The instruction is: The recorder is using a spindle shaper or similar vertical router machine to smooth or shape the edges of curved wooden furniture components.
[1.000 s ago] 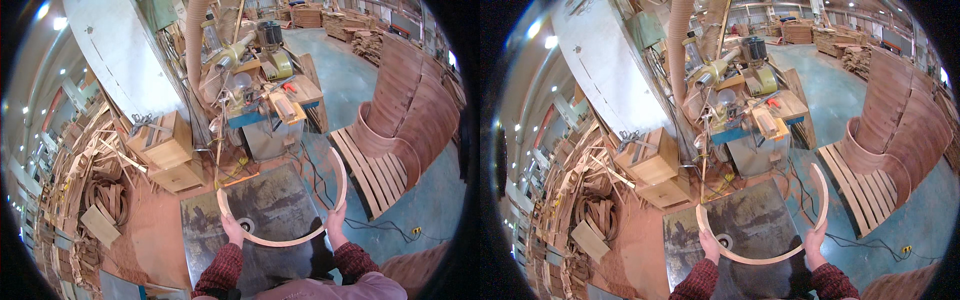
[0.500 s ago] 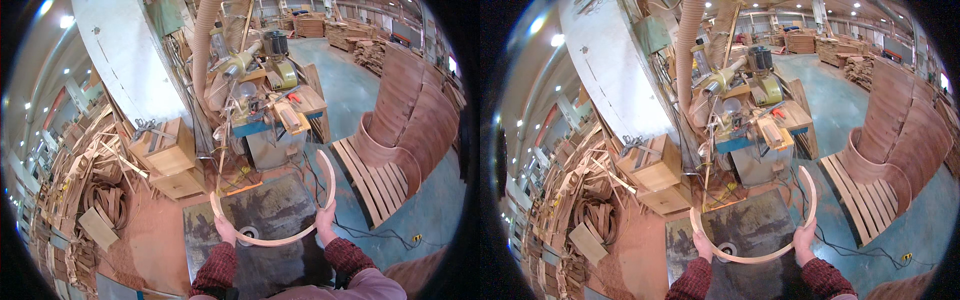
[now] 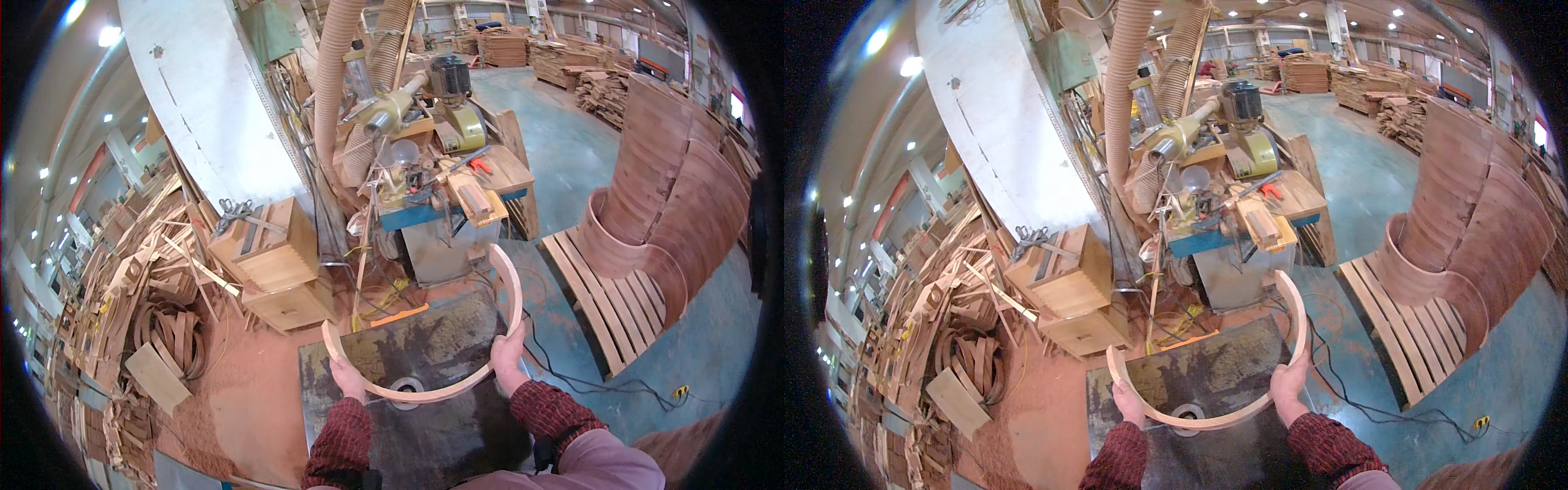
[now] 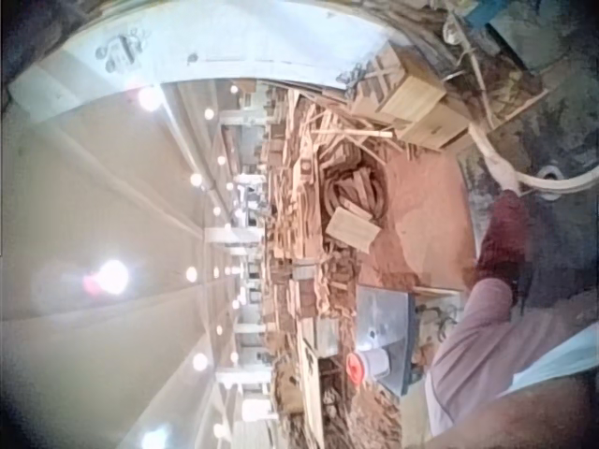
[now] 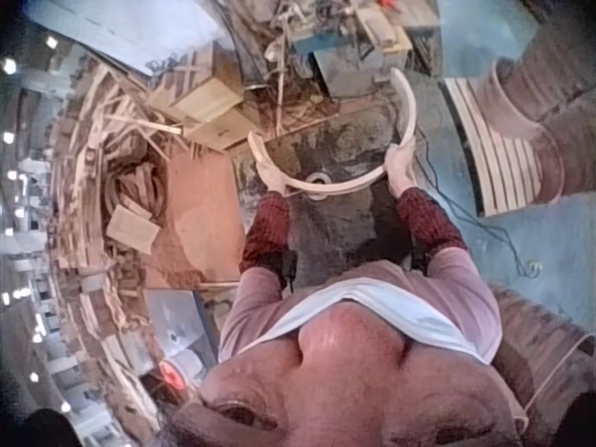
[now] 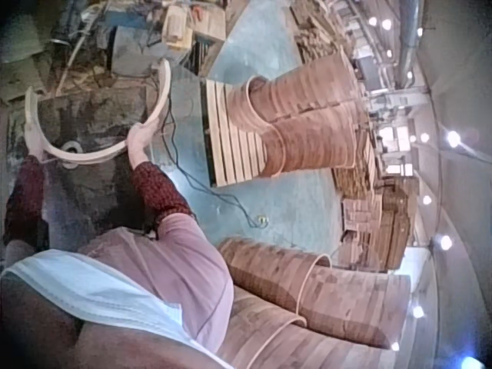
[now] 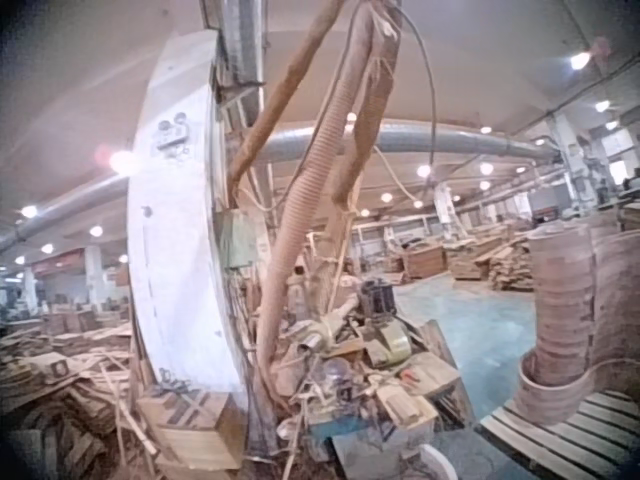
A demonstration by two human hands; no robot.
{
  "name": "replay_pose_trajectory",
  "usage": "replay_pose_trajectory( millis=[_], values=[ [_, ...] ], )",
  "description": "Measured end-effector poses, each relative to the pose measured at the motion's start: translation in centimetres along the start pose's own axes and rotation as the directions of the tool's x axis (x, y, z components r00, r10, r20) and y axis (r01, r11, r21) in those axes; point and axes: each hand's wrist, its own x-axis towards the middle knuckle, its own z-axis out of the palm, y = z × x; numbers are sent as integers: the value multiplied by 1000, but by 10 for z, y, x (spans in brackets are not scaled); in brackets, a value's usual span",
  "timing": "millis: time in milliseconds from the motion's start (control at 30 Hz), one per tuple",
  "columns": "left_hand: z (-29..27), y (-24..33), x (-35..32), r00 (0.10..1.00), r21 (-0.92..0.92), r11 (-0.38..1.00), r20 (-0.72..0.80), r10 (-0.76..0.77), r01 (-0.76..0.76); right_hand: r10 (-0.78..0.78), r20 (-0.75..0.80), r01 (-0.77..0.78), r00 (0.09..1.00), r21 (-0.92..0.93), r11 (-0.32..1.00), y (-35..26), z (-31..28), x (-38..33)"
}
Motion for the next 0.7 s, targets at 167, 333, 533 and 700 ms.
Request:
replay_pose_trajectory(
  millis=[167, 333, 533, 700],
  values=[
    [-11, -16, 16, 988, -151, 977, -12, -157, 153, 20, -16, -21, 1000, -70, 997, -10, 27, -6],
    [-48, -51, 38, 976, -85, 978, -93, -199, 192, 0, 56, 3, 998, -53, 999, -35, 52, -20],
    [-86, -50, 35, 982, 195, 967, -122, -145, 167, -19, 126, 20, 992, -3, 1000, -53, 84, -33],
    [-119, -55, 33, 959, 67, 967, -163, -234, 247, -97, 166, 98, 981, 0, 995, -61, 107, -50]
  ],
)
